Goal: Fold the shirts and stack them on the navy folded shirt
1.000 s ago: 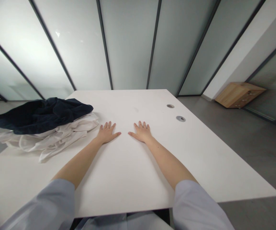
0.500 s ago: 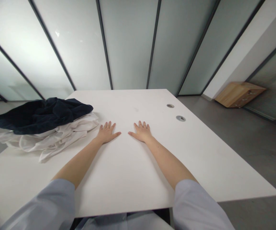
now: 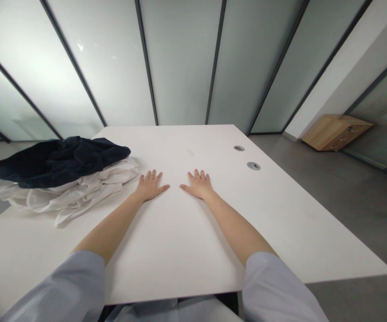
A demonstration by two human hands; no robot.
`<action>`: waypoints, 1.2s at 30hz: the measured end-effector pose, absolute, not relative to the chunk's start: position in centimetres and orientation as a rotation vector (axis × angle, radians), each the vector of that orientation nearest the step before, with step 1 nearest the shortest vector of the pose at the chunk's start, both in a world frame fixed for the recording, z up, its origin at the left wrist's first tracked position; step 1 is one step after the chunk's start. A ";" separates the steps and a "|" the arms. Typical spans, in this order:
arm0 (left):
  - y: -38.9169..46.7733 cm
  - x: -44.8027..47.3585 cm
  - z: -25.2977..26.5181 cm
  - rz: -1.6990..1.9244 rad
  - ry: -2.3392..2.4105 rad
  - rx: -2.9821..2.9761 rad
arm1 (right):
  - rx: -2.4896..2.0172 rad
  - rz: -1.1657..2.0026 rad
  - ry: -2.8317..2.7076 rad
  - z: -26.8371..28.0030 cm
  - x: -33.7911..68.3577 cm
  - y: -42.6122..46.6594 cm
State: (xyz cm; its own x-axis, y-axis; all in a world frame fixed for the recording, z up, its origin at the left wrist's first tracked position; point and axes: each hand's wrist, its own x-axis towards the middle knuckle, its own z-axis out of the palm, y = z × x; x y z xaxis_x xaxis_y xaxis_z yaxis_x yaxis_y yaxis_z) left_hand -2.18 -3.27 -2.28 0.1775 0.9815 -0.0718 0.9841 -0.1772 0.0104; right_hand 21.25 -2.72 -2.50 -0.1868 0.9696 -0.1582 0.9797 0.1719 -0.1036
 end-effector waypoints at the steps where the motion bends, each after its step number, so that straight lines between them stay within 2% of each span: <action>1: -3.3 -2.2 -2.3 -0.073 1.977 2.368 | 1.969 -0.280 2.362 -2.5 21.2 -2.7; 36: -3.2 -2.2 -2.5 -0.042 1.979 2.374 | 1.975 -0.265 2.383 -2.2 21.2 -3.0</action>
